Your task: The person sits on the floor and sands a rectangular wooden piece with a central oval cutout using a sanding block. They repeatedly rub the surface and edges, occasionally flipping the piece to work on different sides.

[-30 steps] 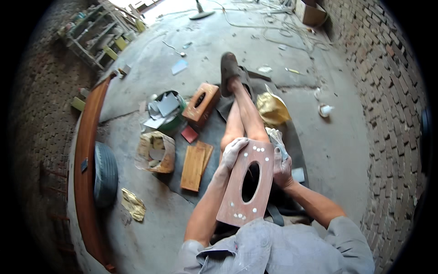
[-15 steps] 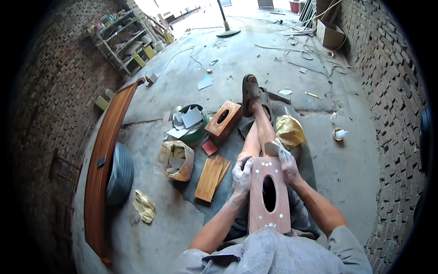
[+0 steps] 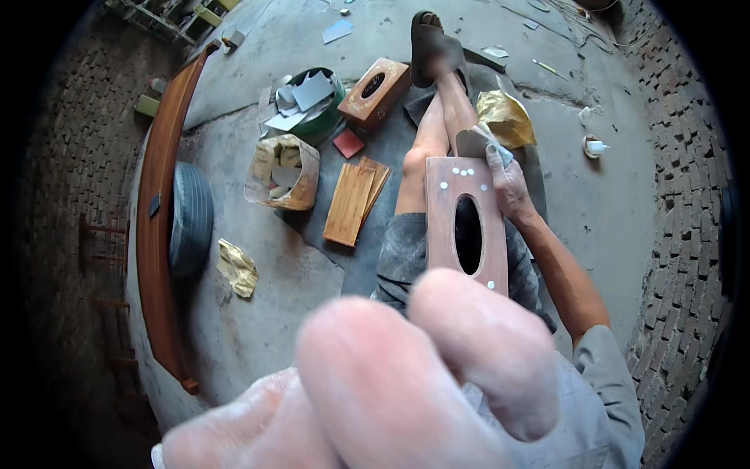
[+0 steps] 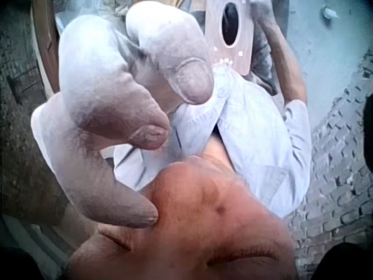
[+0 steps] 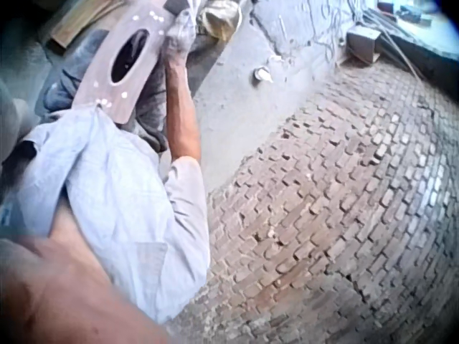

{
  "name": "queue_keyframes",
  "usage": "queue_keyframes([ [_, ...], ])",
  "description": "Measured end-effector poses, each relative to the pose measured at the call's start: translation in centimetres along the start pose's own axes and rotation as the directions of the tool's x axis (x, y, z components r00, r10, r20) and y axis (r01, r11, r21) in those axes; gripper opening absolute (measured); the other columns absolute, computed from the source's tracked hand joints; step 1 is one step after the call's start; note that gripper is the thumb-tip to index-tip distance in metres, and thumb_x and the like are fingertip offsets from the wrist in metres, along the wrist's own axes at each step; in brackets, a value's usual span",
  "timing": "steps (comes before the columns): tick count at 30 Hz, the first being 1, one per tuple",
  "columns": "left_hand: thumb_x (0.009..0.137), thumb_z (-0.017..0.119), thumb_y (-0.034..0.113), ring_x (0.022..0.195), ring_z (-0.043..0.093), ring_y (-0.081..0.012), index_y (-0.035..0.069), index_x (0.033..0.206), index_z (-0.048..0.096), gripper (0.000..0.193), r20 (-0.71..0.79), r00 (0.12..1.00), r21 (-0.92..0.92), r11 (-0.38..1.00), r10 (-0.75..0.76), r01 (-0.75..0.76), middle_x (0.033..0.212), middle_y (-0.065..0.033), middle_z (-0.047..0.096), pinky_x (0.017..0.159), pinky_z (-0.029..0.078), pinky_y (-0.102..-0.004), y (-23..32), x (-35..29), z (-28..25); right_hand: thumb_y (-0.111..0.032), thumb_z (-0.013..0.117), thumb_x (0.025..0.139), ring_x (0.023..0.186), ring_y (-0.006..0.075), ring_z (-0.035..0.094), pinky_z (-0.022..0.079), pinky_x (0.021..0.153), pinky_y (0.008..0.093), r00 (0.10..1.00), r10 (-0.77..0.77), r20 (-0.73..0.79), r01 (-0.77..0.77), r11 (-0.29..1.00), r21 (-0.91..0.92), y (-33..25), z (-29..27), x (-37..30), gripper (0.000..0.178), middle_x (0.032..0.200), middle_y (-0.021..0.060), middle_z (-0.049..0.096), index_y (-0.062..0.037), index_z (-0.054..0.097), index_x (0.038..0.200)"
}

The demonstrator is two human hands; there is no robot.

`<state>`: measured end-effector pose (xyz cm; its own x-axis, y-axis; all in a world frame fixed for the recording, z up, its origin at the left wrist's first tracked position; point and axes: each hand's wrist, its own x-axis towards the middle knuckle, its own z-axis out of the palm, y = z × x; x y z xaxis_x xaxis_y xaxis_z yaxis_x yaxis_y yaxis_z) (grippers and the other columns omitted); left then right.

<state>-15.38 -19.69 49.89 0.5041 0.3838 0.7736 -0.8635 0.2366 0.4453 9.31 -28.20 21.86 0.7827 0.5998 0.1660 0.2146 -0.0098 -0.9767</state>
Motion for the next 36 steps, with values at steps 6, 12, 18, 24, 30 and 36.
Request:
queue_keyframes([
  [6,0.109,0.052,0.032,0.11,0.061,-0.0241,0.007,0.111,0.067,0.029,0.082,0.996,0.061,0.997,0.039,-0.044,0.111,-0.0084,0.064,0.105,0.046,-0.0386,-0.1,-1.7,0.7,-0.032,0.042,0.12,0.152,0.023,0.047,0.032,0.127,0.034,0.994,0.104,0.031,-0.105,0.994,0.031,0.2,0.2,-0.7,0.053,0.163,0.0171,0.055,0.0034,0.054,0.156],
  [12,0.105,0.059,0.022,0.111,0.064,-0.0248,0.004,0.114,0.068,0.022,0.13,0.991,0.104,0.993,0.034,-0.048,0.113,-0.0097,0.066,0.104,0.048,-0.0381,-0.6,-1.7,0.4,-0.032,0.042,0.12,0.152,0.023,0.048,0.033,0.127,0.0338,0.998,0.068,0.009,-0.068,0.997,0.027,-0.3,0.4,-0.8,0.053,0.163,0.0163,0.055,0.0039,0.053,0.157],
  [18,0.101,0.065,0.013,0.112,0.066,-0.0254,0.001,0.118,0.068,0.021,0.17,0.985,0.151,0.987,0.02,-0.046,0.115,-0.011,0.068,0.104,0.05,-0.0377,-1.1,-2.0,-0.2,-0.032,0.042,0.12,0.151,0.0221,0.048,0.033,0.126,0.0328,0.997,0.07,0.014,-0.071,0.996,0.055,-0.5,0.3,-0.5,0.053,0.161,0.016,0.056,0.0044,0.052,0.158],
  [24,0.098,0.071,0.004,0.112,0.068,-0.0261,-0.002,0.122,0.069,0.025,0.101,0.979,0.64,0.765,-0.177,0.072,0.117,-0.0124,0.07,0.103,0.051,-0.0372,-4.6,-3.4,-6.7,-0.042,0.042,0.119,0.114,0.02,0.068,0.052,0.104,0.0347,0.983,0.114,-0.142,-0.109,0.993,0.038,-0.2,1.2,-0.9,0.057,0.126,0.0126,0.075,0.0051,0.064,0.144],
  [30,0.09,0.074,0.031,0.143,0.049,-0.043,-0.006,0.137,0.065,0.061,0.069,0.645,0.996,0.088,-0.761,-0.002,0.144,-0.0274,0.06,0.123,0.036,-0.0503,-18.8,-7.9,-16.3,-0.047,0.043,0.118,0.094,0.0213,0.07,0.055,0.081,0.0408,0.925,0.233,-0.301,-0.248,0.969,-0.013,2.2,0.1,-0.8,0.063,0.103,0.0174,0.075,0.0111,0.069,0.121],
  [36,0.082,0.072,0.041,0.148,0.042,-0.047,0.015,0.164,0.047,0.09,0.031,0.231,0.996,0.048,-0.972,0.072,0.156,-0.0282,0.05,0.128,0.028,-0.0537,-20.2,-6.3,-16.8,-0.036,0.047,0.116,0.116,0.029,0.072,0.067,0.096,0.0421,0.868,0.375,-0.324,-0.198,0.862,0.467,2.3,-2.1,-3.3,0.057,0.143,0.0202,0.062,0.0097,0.054,0.149],
])
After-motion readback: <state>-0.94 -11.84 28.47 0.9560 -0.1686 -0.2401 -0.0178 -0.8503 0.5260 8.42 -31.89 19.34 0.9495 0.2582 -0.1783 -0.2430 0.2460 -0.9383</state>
